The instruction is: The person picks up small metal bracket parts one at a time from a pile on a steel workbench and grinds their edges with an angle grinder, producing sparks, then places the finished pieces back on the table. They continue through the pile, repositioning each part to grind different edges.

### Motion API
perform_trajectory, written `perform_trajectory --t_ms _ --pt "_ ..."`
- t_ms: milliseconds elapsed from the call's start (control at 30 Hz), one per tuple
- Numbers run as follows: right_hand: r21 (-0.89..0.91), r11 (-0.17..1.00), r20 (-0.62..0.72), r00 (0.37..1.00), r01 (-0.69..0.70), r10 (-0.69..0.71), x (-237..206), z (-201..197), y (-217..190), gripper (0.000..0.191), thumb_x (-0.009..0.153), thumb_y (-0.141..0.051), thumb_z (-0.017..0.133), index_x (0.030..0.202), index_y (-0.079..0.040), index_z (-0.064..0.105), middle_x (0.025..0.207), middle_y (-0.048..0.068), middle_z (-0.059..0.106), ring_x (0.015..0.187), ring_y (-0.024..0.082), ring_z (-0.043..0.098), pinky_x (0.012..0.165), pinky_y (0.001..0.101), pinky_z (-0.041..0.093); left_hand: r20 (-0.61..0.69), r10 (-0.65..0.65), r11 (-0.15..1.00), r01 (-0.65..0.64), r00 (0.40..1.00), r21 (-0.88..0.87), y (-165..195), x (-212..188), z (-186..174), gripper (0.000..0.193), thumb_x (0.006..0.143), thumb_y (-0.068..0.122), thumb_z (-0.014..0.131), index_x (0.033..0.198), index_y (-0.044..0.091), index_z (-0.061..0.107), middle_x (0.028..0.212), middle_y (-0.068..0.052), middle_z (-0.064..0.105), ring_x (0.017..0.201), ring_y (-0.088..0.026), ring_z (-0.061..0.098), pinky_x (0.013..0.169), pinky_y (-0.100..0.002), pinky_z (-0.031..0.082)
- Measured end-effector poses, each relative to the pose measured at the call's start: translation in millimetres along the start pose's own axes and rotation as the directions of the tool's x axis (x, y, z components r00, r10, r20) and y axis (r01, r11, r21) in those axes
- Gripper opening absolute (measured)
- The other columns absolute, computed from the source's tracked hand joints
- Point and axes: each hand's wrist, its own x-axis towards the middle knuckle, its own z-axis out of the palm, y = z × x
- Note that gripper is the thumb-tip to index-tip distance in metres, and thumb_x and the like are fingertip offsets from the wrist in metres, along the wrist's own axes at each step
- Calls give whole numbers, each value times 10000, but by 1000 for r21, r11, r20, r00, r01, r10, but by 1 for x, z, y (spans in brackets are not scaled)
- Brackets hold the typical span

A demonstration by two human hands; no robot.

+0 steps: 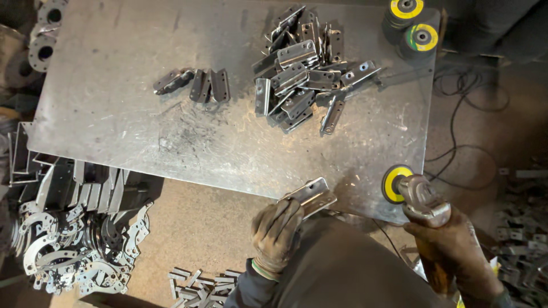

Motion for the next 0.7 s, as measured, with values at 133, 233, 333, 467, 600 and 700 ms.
perform_trajectory --t_ms 133,233,333,467,600,700 --pt "-37 999 -18 999 31 -31 1 11 -13 472 688 -25 830 1150 -6 735 1026 75 773 921 154 695 803 327 546 -7 -2 1000 2 1000 -17 -19 -6 2 193 912 129 678 1091 105 744 1187 -36 744 1136 -246 696 987 -427 540" --pt "-47 998 -44 998 -43 41 11 22 -18 501 664 -16 844 1153 -15 734 1010 85 780 894 176 708 772 354 560 -42 -170 984 168 985 -51 -37 -9 15 194 911 175 679 1076 84 726 1106 -74 745 1069 -265 695 933 -401 540" --pt "10 988 -62 986 -155 155 14 29 -19 496 668 -10 830 1156 -22 747 996 96 785 861 205 721 726 398 584 229 -761 329 666 606 -670 -51 -5 33 207 896 117 716 1080 33 757 964 -60 729 850 -182 608 753 -322 469" --pt "11 1000 -86 996 -6 7 19 43 -20 503 648 -18 847 1143 0 757 1006 74 784 885 176 709 743 366 573 557 -743 -150 719 370 -678 -65 13 24 222 995 175 654 969 -28 740 795 -18 630 729 -102 534 667 -267 457" --pt "-105 994 -166 985 33 -50 18 55 -19 458 684 -33 839 1135 -1 768 989 70 778 887 169 704 772 331 550 596 -552 151 774 582 -615 -85 41 -1 412 1094 277 474 878 -8 679 765 3 627 701 -82 527 629 -256 454" --pt "-61 990 -284 953 -125 103 18 64 -21 496 678 -5 864 1155 1 730 991 89 756 851 202 688 749 372 558 603 -506 119 743 616 -659 -97 61 -1 413 1113 278 481 888 -19 657 782 -5 612 710 -86 512 634 -256 434"
